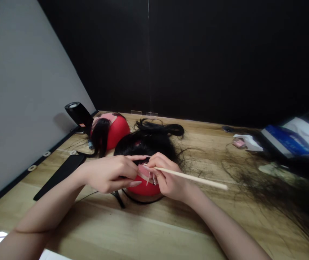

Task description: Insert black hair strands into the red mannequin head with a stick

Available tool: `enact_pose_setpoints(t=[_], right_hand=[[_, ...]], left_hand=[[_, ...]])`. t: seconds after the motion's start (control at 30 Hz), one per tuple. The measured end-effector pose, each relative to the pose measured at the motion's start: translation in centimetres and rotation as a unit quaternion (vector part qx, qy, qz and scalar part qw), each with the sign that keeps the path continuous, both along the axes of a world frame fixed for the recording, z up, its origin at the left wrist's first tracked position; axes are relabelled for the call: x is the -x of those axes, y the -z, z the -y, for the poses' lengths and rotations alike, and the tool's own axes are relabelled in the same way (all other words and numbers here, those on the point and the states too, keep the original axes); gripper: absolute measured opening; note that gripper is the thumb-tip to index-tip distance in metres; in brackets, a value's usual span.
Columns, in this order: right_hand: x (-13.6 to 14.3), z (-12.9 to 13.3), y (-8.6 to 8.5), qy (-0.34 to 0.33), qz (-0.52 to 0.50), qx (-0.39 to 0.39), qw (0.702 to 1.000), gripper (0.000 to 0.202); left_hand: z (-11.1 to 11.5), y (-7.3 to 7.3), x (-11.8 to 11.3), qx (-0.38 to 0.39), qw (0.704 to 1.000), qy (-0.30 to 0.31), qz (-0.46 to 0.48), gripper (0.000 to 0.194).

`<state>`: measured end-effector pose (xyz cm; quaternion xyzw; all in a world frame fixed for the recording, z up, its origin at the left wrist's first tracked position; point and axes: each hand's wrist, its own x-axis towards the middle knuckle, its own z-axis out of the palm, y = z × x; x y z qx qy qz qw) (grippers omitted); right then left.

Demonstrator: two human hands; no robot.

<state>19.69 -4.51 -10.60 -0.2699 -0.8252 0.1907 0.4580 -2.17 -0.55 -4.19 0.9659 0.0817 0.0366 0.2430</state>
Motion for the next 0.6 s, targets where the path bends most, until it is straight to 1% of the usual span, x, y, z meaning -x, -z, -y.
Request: enact_pose_setpoints(t=[0.2,0.6], right_hand=[[-0.02,-0.04,0.06,0.007,-0.004,-0.001,1.000,0.017],[0.04,-0.03,-0.15,-0.001,-0.001,-0.007,1.000,0.017]], left_hand=[[0.01,0.03,-0.05,-0.001,1.000,0.001,0.005,0.028],[0.06,-0.06,-0.09,0.013,1.000,0.000,0.012,0.027]])
